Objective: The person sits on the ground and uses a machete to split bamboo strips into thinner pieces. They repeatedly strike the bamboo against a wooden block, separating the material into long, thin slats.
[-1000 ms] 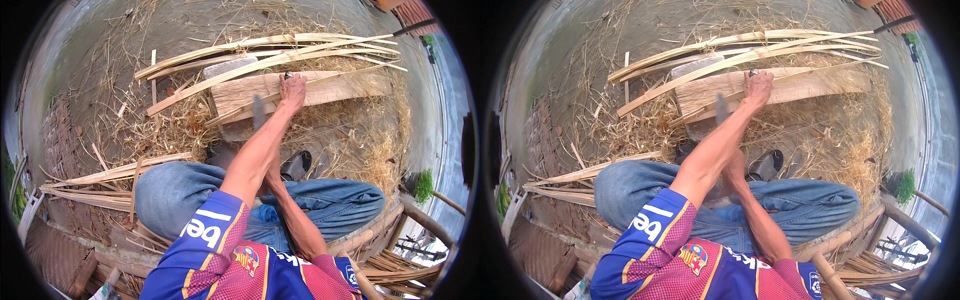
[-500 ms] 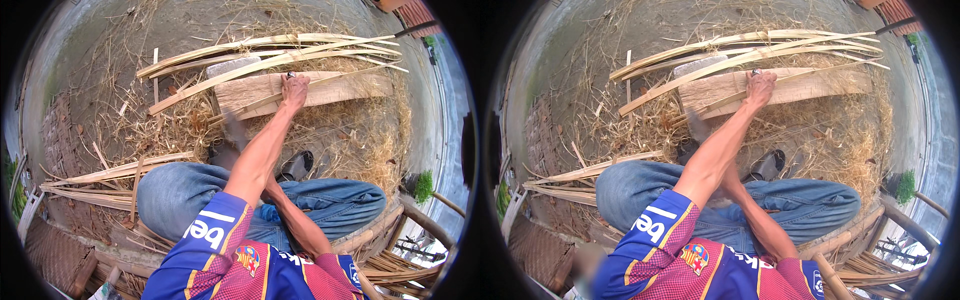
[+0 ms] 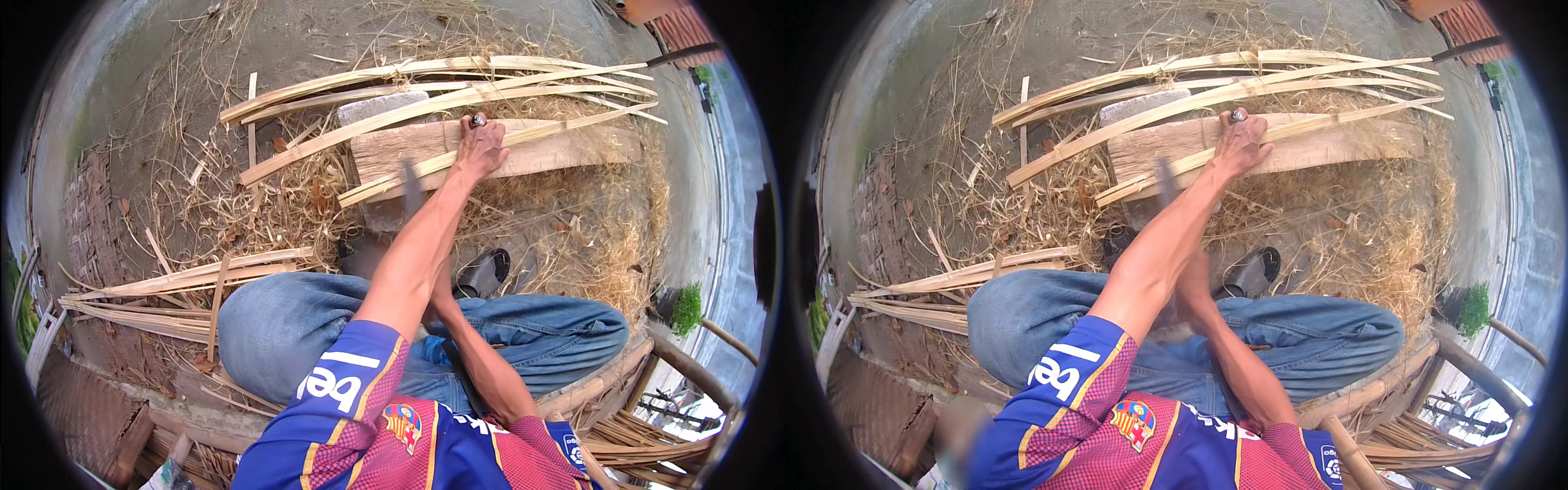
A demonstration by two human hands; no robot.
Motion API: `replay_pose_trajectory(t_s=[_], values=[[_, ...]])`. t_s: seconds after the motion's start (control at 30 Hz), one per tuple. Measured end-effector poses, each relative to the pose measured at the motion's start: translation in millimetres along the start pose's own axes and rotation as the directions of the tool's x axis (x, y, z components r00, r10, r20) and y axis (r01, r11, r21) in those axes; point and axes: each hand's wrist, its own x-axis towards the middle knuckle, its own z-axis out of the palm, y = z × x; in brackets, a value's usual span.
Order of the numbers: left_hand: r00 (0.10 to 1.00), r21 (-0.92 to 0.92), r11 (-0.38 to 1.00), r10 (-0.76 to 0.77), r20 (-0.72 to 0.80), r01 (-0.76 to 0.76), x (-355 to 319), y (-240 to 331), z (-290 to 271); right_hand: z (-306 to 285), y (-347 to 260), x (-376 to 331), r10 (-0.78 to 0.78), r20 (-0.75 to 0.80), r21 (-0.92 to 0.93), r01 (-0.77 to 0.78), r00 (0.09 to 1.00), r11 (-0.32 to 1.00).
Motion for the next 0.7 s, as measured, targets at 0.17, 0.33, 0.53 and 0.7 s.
replay_pose_trajectory(t_s=[0.17,0.33,0.53,0.7], values=[[0.992,0.019,0.998,0.067,-0.105,-0.065,3.0,9.2,2.8,-14.4,30.9,12.1,-0.351,-0.029,-0.194,0.339,0.936,0.921],[0.996,-0.017,0.999,0.038,-0.078,-0.039,-0.5,4.7,-0.1,-13.3,1.0,4.5,-0.126,-0.013,-0.058,0.125,0.992,0.991],[1.000,-0.069,0.997,0.022,0.012,-0.021,5.6,5.7,-3.2,-15.8,53.8,4.3,-0.380,0.045,-0.297,0.376,0.924,0.878],[0.990,-0.008,0.999,0.051,-0.133,-0.053,4.5,0.5,1.0,-8.0,27.8,7.2,-0.380,0.176,-0.381,0.419,0.908,0.825]])
